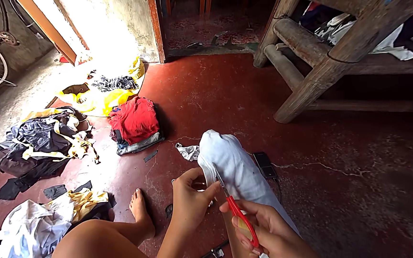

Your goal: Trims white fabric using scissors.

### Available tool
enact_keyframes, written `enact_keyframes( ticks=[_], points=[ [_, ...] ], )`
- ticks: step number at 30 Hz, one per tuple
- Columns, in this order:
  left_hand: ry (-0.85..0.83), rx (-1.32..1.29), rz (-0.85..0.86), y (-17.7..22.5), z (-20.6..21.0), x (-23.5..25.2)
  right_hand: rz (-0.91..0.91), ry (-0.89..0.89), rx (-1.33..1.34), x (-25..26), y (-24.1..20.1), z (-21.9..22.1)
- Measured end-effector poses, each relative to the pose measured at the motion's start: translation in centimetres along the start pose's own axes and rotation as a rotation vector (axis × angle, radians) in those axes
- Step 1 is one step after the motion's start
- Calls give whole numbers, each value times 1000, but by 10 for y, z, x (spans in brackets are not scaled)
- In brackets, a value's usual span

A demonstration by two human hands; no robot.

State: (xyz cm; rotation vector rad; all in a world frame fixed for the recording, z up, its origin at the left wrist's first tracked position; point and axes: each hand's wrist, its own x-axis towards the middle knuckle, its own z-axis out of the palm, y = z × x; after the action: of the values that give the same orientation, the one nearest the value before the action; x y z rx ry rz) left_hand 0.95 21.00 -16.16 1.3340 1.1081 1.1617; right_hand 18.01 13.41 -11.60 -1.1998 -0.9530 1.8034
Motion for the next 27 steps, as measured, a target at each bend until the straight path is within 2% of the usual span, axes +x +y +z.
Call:
enact_keyframes(
  ticks=[8, 19, 27],
  points=[
    [-81, -126, -40, 9, -3, 4, -23, 9, -36, 0, -2, 0],
    [4, -67, 4, -2, 3, 9, -4, -11, -48, 1, -2, -3],
    [-34, -88, 7, -2, 5, 9, -30, -40, 1, 3, 3, -10]
  ],
)
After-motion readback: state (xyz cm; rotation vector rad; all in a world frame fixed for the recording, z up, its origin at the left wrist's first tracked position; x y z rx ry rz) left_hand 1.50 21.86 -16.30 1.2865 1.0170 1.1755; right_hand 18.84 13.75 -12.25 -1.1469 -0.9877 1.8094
